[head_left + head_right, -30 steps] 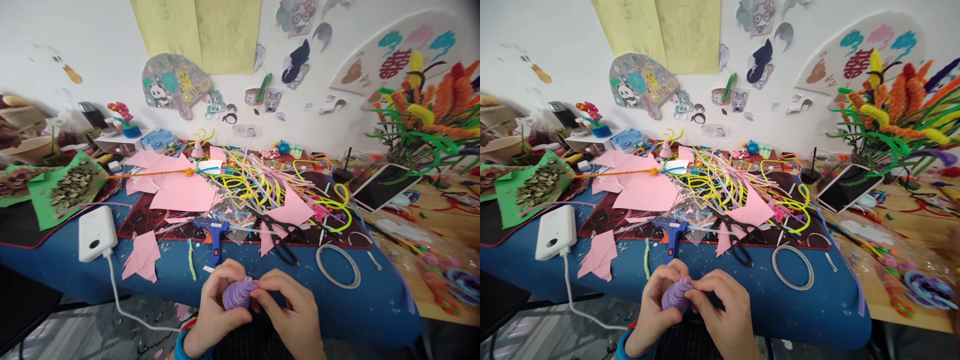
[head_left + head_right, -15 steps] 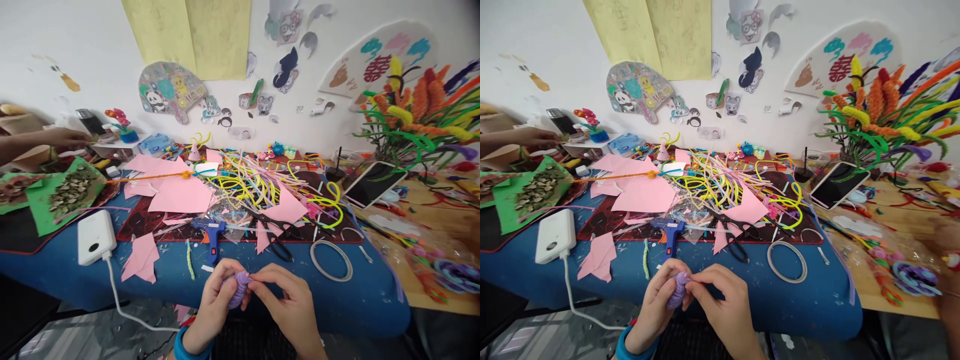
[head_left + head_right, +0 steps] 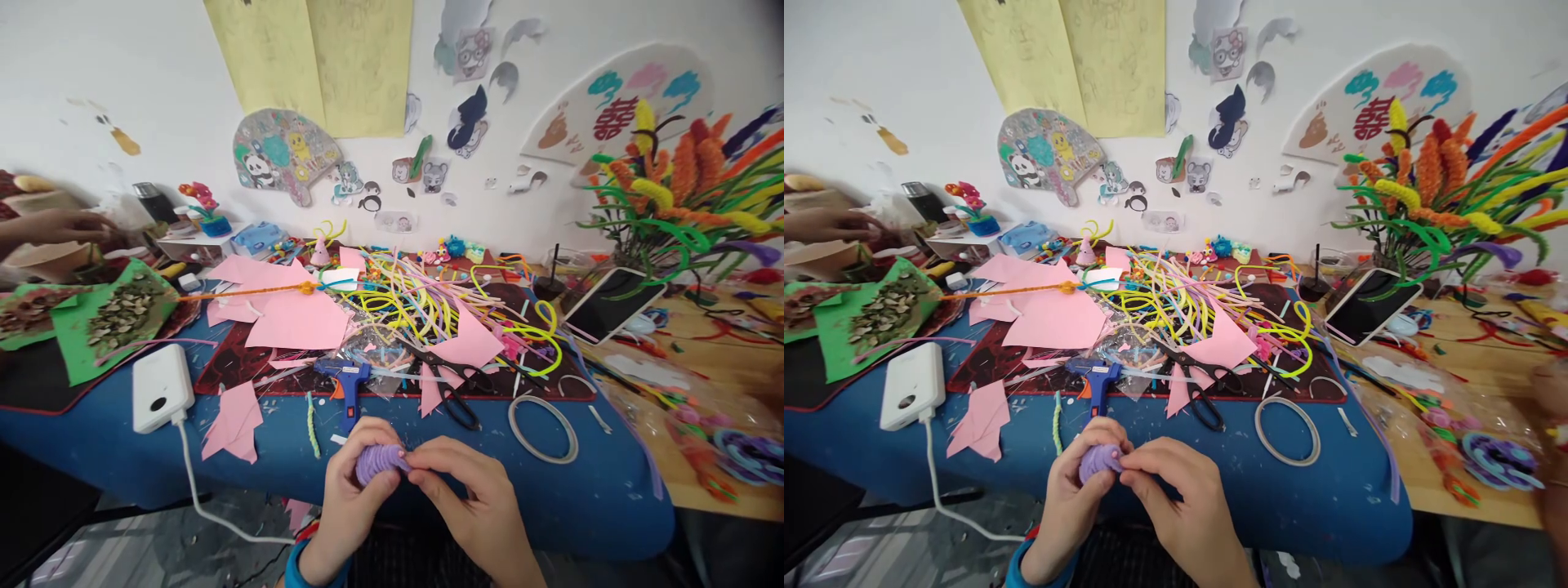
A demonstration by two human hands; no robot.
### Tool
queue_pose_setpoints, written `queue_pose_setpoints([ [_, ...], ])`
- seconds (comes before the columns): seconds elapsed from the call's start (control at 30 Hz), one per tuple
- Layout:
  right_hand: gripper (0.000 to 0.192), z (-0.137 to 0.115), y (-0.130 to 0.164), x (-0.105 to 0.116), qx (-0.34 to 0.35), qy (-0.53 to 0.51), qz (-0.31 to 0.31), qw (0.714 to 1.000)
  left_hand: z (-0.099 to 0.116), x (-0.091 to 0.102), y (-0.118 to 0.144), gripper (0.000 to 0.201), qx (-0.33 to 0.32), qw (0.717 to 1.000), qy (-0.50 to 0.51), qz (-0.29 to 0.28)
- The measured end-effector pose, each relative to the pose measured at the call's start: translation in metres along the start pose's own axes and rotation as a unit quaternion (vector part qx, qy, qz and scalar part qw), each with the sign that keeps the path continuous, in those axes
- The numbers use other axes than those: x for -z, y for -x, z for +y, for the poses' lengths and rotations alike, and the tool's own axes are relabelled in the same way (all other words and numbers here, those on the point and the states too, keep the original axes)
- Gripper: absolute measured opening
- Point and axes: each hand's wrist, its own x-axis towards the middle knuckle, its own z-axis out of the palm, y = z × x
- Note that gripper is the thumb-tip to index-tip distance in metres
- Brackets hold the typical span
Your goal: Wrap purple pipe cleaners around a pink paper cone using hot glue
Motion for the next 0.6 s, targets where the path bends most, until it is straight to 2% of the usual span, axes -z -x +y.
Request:
queue_pose_setpoints([
  [0.1, 0.017, -0.001, -0.002, 0.0, 0.008, 0.006, 0.002, 1.0, -0.006, 0.001, 0.005, 0.023, 0.014, 0.999, 0.041, 0.01],
  [0.23, 0.019, -0.001, -0.006, 0.0, 0.036, 0.035, 0.006, 0.999, -0.005, -0.004, 0.007, 0.027, 0.059, 0.986, 0.152, 0.019],
  [0.37, 0.019, 0.001, -0.007, 0.003, 0.093, 0.055, -0.011, 0.994, 0.003, -0.011, 0.002, 0.029, 0.113, 0.96, 0.255, -0.017],
  [0.47, 0.014, 0.008, -0.004, 0.007, 0.145, 0.063, -0.034, 0.987, 0.004, -0.013, -0.001, 0.027, 0.145, 0.921, 0.351, -0.084],
  [0.6, 0.016, 0.015, -0.001, 0.009, 0.205, 0.078, -0.055, 0.974, -0.004, -0.011, -0.001, 0.022, 0.203, 0.841, 0.468, -0.179],
])
